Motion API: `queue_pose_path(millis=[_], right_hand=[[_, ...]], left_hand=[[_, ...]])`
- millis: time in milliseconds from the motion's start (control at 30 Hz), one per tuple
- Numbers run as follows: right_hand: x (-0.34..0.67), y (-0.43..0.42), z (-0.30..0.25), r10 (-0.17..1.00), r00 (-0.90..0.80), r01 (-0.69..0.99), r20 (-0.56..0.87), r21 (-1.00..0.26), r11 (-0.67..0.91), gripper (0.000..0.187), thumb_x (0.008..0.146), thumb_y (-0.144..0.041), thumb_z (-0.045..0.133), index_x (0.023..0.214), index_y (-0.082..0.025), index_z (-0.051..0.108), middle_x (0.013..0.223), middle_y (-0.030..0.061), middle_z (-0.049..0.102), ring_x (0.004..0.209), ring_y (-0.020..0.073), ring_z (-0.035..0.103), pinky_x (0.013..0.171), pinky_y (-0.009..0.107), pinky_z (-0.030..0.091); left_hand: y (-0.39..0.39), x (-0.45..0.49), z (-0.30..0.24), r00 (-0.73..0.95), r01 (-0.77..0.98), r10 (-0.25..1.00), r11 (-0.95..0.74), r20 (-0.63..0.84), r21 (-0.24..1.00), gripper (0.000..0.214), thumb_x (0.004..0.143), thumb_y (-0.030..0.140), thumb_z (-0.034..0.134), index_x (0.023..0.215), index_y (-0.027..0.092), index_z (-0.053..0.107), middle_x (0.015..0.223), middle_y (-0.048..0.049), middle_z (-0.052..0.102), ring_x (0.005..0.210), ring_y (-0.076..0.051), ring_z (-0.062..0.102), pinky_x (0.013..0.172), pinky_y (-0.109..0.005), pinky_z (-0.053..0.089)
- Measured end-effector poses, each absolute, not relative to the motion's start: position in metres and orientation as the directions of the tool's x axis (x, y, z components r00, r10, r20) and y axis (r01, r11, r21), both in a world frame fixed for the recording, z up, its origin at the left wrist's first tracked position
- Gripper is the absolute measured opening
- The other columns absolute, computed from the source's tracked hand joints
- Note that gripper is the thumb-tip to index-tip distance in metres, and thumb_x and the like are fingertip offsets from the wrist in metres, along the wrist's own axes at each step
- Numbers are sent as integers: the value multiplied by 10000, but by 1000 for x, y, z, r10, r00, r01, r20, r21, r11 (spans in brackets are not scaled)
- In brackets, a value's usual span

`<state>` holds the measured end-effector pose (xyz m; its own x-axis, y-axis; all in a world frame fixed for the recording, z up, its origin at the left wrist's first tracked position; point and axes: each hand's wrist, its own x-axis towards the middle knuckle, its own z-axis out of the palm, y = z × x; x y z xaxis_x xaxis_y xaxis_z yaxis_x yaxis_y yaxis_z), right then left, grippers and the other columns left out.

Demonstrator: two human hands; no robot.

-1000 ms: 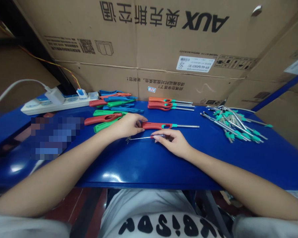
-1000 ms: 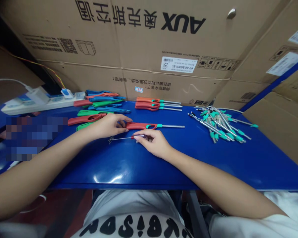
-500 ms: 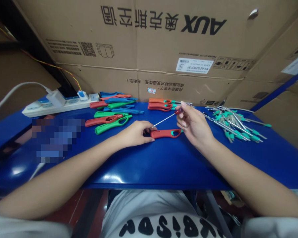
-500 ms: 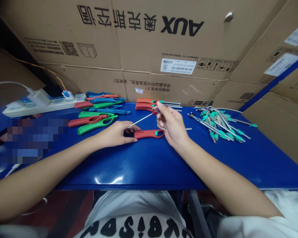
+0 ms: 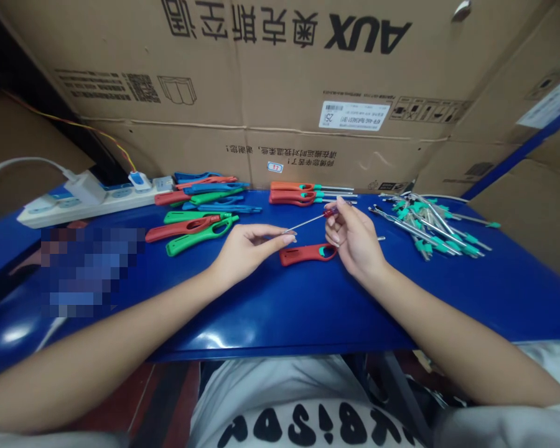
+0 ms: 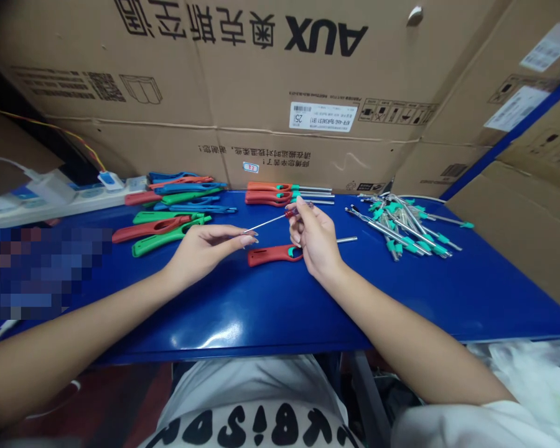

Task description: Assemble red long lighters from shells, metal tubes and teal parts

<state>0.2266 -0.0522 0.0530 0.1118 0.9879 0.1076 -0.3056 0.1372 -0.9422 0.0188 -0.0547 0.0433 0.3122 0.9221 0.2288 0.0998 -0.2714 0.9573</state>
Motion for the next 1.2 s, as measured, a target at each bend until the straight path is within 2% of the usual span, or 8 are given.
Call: queue_pose_path(millis=[200,467,733,900,1100,1200], right_hand=[[226,-54,54,984,110,-269,142,-948,167,505,779,-708,695,842,-213,614,636,-53,487,424,53,359,392,238,270],[227,-57,55,958,114,-101,263,-956,274,444,828,-656,679,835,-215,636,626,-43,522,439,61,392,411,239,302],[226,-62,60,919,127,7,374,-926,376,411,837,-616,700,812,-207,671,622,-30,559,455,66,429,430,233,337],[228,-65,62,896,115,87,428,-903,420,414,861,-622,671,810,-211,673,631,-23,561,470,75,441,441,237,360],[229,-65,62,889,90,104,448,-892,439,396,872,-609,662,808,-218,666,625,-30,553,471,76,445,450,235,384],[229,-64,63,883,59,92,466,-883,460,381,863,-594,680,814,-216,669,706,-14,614,484,71,471,453,232,409]], left_hand=[[-55,17,43,255,213,895,-420,365,882,216,816,388,788,903,194,822,979,-58,805,918,-232,755,894,-343,604],[-57,15,42,333,347,814,-576,477,741,175,864,358,735,902,212,823,950,-60,801,877,-216,745,844,-323,596],[-55,13,40,409,369,720,-693,561,620,147,904,261,687,935,201,818,941,-56,801,868,-192,736,838,-300,581],[-54,12,39,421,397,726,-687,544,609,160,908,277,678,954,208,815,964,-53,802,885,-197,739,840,-301,582],[-54,12,39,421,415,742,-669,521,617,159,903,306,685,925,219,816,948,-43,803,862,-195,740,823,-298,587],[-54,12,39,415,407,770,-634,485,658,158,891,313,701,911,211,820,947,-45,804,867,-199,744,839,-304,586]])
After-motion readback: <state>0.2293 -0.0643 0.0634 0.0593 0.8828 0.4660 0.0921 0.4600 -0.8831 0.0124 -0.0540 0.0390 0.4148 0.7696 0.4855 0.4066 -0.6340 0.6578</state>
